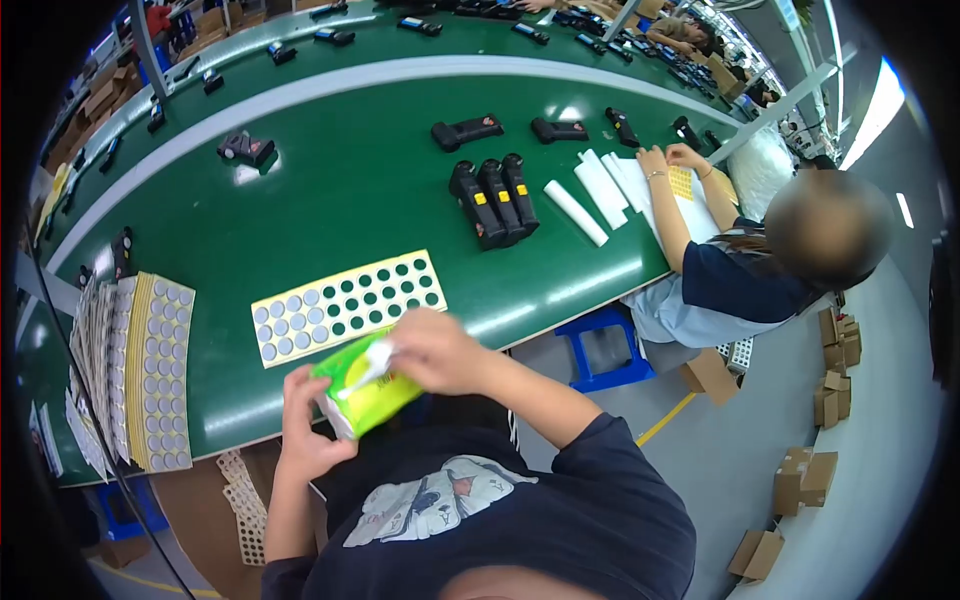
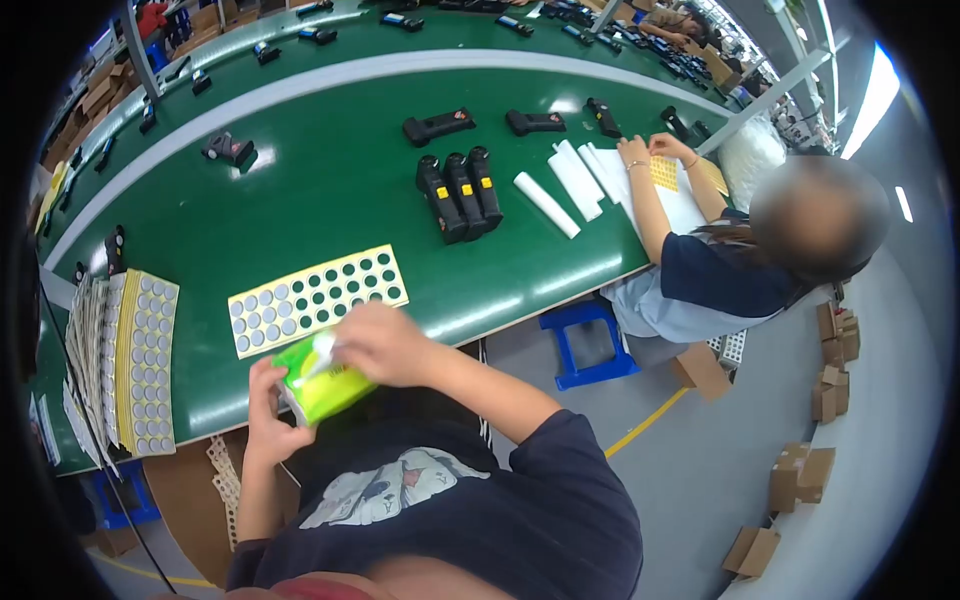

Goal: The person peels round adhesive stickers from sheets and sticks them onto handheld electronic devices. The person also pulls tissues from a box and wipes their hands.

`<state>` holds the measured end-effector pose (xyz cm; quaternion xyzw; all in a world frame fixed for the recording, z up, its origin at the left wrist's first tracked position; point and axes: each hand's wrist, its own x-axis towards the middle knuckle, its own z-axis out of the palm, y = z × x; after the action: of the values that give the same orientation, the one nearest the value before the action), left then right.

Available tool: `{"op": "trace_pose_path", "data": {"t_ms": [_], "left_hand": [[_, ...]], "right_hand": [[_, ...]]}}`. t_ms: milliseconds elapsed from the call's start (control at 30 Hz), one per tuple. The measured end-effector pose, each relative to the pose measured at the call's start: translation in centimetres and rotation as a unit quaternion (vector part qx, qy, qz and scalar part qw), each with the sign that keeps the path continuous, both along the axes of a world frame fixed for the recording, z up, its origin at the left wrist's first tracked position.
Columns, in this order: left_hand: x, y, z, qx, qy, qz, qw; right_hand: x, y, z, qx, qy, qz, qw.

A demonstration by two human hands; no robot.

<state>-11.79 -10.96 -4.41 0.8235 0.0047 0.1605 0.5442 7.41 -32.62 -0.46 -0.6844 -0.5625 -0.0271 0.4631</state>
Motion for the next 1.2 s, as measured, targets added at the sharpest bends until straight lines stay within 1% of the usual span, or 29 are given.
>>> {"op": "trace_pose_path", "data": {"t_ms": [67, 100, 133, 167, 200, 267, 300, 333, 400, 433, 467, 500, 533, 600, 667, 700, 733, 767, 800, 867, 900, 933, 967, 1000, 1067, 1100, 1133, 1167, 1200], "left_hand": [[1.4, -0.7, -0.9, -0.118, -0.071, -0.011, 0.990], [1.6, -0.5, -1.8, -0.128, -0.058, -0.004, 0.990], [1.1, -0.1, -2.7, -0.139, -0.035, 0.005, 0.990], [1.3, 0.3, -2.8, -0.161, -0.029, 0.005, 0.987], [0.9, 0.3, -3.0, -0.181, -0.023, 0.007, 0.983], [1.0, 0.1, -2.0, -0.207, -0.001, -0.004, 0.978], [0.5, 0.3, -2.0, -0.204, 0.007, 0.008, 0.979], [0.6, 0.5, -2.0, -0.179, 0.004, -0.009, 0.984], [0.2, 0.5, -2.3, -0.161, 0.006, -0.020, 0.987], [0.2, 0.4, -2.5, -0.147, 0.001, -0.011, 0.989], [0.3, 0.6, -2.7, -0.132, -0.005, -0.004, 0.991], [0.3, 0.6, -3.0, -0.133, -0.007, -0.001, 0.991], [0.2, 0.6, -3.0, -0.133, -0.008, 0.002, 0.991], [0.2, 0.8, -2.7, -0.098, 0.006, -0.003, 0.995], [0.3, 0.8, -2.7, -0.085, 0.005, -0.003, 0.996], [0.3, 0.8, -2.6, -0.075, 0.006, -0.001, 0.997], [0.5, 0.7, -2.4, -0.074, 0.005, 0.000, 0.997], [0.6, 0.3, -2.1, -0.041, 0.009, 0.010, 0.999], [0.8, 0.0, -1.8, -0.009, 0.013, 0.020, 1.000], [0.8, -0.5, -1.7, -0.001, 0.003, 0.027, 1.000], [0.8, -0.5, -2.1, 0.000, -0.006, 0.029, 1.000], [0.9, -0.5, -2.2, 0.002, -0.016, 0.030, 0.999], [1.0, -0.6, -1.9, -0.004, -0.020, 0.033, 0.999], [1.0, -0.5, -2.0, -0.004, -0.021, 0.029, 0.999], [1.1, -0.3, -2.1, -0.030, -0.006, 0.028, 0.999], [1.2, -0.3, -2.0, -0.018, -0.006, 0.024, 1.000], [1.5, -0.2, -1.6, -0.016, -0.009, 0.023, 1.000], [1.6, -0.2, -1.2, 0.014, -0.022, 0.017, 1.000], [1.7, -0.2, -0.9, 0.044, -0.035, 0.007, 0.998]], "right_hand": [[0.9, -2.1, 1.6, 0.097, 0.110, -0.150, 0.978], [1.4, -1.9, 2.6, 0.210, 0.213, -0.221, 0.928], [2.3, -2.2, 3.7, 0.246, 0.159, -0.234, 0.927], [2.2, -2.6, 4.3, 0.236, 0.198, -0.243, 0.920], [2.0, -2.7, 3.0, 0.283, 0.200, -0.176, 0.921], [2.9, -4.5, 2.9, 0.257, 0.336, -0.018, 0.906], [2.3, -4.6, 2.6, 0.223, 0.387, 0.009, 0.895], [1.7, -4.7, 2.7, 0.172, 0.407, -0.015, 0.897], [0.3, -3.7, 3.5, 0.050, 0.344, -0.071, 0.935], [0.4, -2.8, 3.3, 0.021, 0.226, -0.056, 0.972], [0.4, -1.4, 3.0, -0.006, 0.104, -0.042, 0.994], [-0.3, 0.2, 3.5, -0.027, -0.010, -0.054, 0.998], [-1.0, 1.7, 3.5, -0.027, -0.011, -0.051, 0.998], [-1.9, 3.8, 3.4, -0.099, -0.089, 0.019, 0.991], [-1.5, 3.4, 1.0, -0.100, -0.102, 0.029, 0.989], [-1.1, 2.5, 0.5, -0.023, -0.034, -0.035, 0.999], [-0.9, 1.9, 0.5, 0.054, 0.033, -0.097, 0.993], [-1.1, 1.6, 1.3, 0.135, 0.102, -0.162, 0.972], [-1.1, 1.3, 2.1, 0.214, 0.170, -0.223, 0.936], [0.5, -1.0, 1.7, 0.271, 0.150, -0.279, 0.909], [1.2, -2.0, 1.5, 0.324, 0.189, -0.315, 0.872], [1.9, -3.5, 2.0, 0.353, 0.273, -0.372, 0.814], [3.2, -6.4, 2.3, 0.382, 0.392, -0.159, 0.822], [4.6, -9.6, 2.0, 0.386, 0.487, 0.063, 0.781], [5.9, -11.1, 1.2, 0.411, 0.456, 0.097, 0.783], [4.5, -9.5, 1.9, 0.373, 0.339, -0.157, 0.849], [3.4, -8.3, 2.4, 0.306, 0.193, -0.398, 0.843], [2.4, -8.5, 1.6, 0.274, 0.188, -0.318, 0.888], [1.8, -7.0, 1.5, 0.214, 0.015, -0.270, 0.938]]}}
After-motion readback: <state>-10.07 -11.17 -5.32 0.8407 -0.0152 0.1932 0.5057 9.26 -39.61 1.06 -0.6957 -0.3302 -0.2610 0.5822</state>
